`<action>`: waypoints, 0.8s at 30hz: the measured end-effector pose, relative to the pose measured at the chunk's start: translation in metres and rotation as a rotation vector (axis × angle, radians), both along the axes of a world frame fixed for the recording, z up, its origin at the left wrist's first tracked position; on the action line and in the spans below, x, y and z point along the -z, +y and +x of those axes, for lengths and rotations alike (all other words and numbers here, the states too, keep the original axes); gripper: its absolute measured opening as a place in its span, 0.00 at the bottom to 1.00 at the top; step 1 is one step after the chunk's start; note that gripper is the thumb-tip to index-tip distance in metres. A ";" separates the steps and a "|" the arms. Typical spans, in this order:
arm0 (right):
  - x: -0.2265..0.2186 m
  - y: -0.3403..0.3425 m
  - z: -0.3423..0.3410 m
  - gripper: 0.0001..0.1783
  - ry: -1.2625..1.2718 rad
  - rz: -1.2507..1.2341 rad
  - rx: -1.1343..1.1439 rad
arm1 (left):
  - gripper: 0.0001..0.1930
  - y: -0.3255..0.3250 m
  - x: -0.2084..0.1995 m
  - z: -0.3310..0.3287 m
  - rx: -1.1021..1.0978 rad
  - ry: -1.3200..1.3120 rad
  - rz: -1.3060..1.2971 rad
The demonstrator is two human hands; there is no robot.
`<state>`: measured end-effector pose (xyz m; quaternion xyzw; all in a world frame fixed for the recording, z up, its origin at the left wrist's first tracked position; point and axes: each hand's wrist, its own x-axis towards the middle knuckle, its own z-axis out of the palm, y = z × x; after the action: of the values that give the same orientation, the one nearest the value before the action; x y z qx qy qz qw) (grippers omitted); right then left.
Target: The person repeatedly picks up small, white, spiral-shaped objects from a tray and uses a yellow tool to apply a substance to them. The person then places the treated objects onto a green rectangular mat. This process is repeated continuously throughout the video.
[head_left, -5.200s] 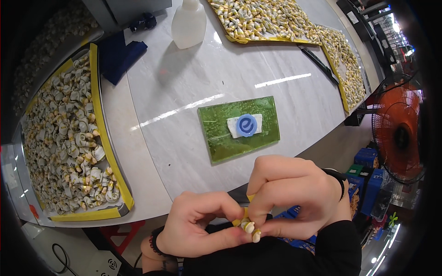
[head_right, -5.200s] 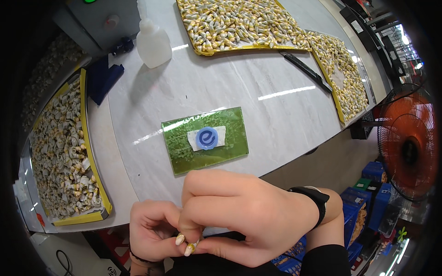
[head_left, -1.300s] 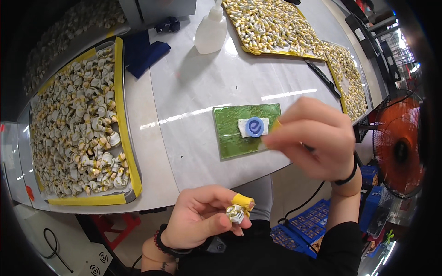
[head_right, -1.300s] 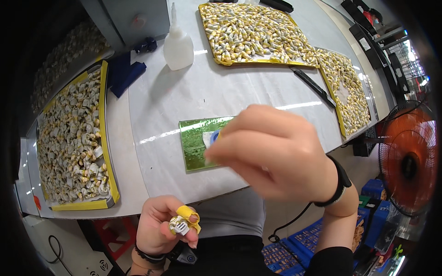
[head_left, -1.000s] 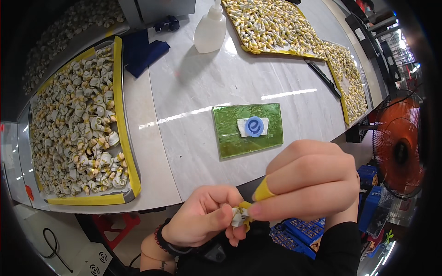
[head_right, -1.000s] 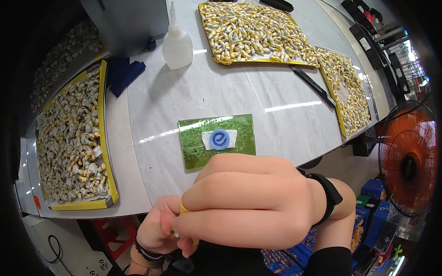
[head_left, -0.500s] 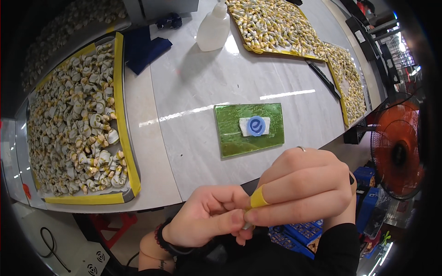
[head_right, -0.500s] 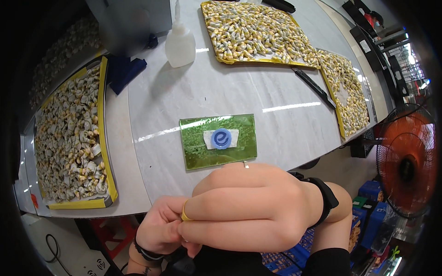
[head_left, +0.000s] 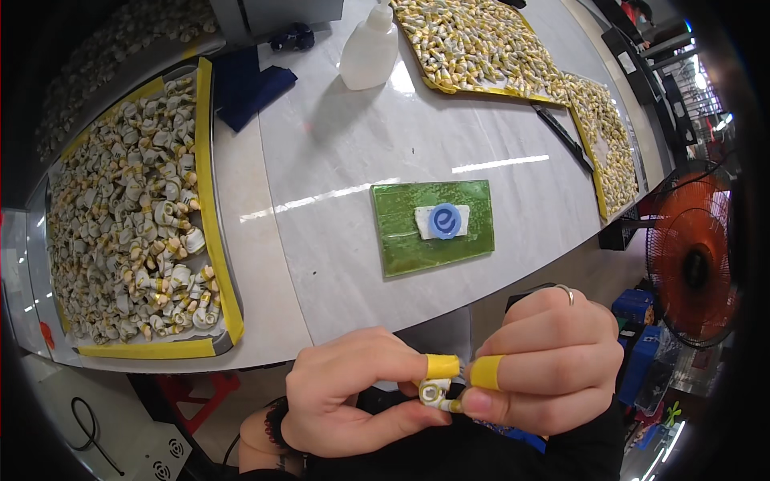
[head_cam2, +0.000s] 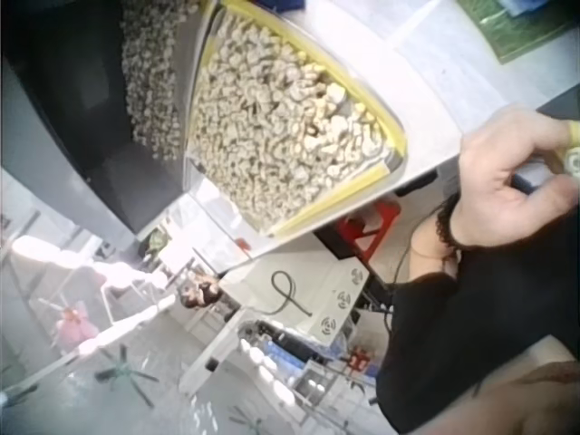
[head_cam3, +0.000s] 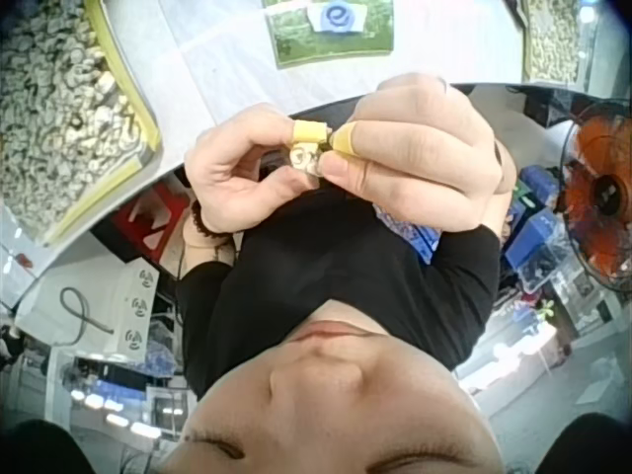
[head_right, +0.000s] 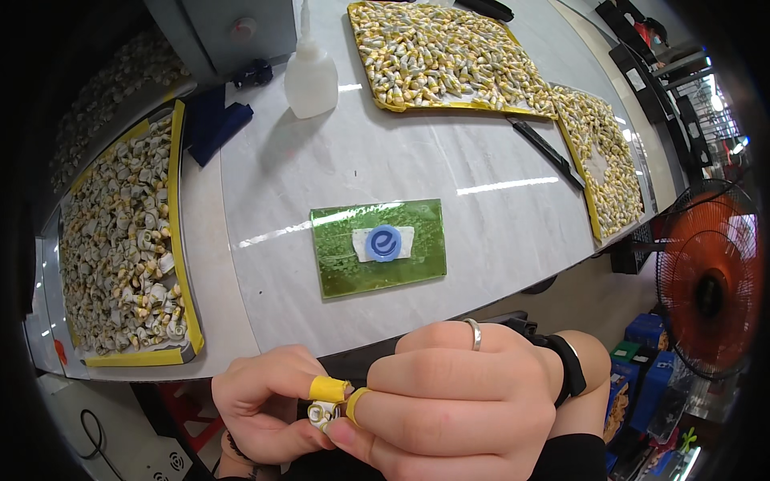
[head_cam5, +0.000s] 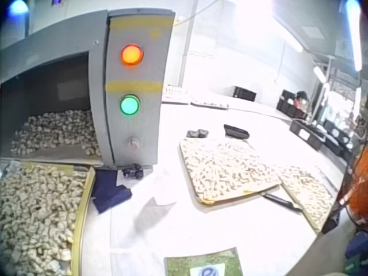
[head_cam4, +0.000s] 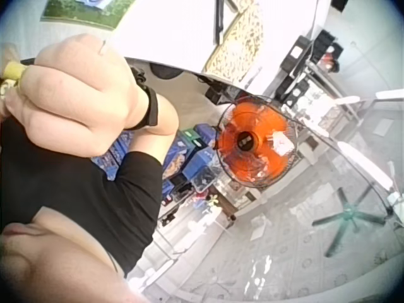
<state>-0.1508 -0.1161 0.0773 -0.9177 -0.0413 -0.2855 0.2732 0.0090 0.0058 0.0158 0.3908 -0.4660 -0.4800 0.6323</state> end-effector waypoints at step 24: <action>0.041 -0.243 -0.184 0.07 0.657 0.079 1.096 | 0.26 -0.001 0.010 0.011 -0.194 0.079 0.284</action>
<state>-0.3350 -0.3590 0.0359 -0.8344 0.5306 -0.0890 0.1196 0.0202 0.0049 0.0060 0.4999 -0.3284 -0.4929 0.6320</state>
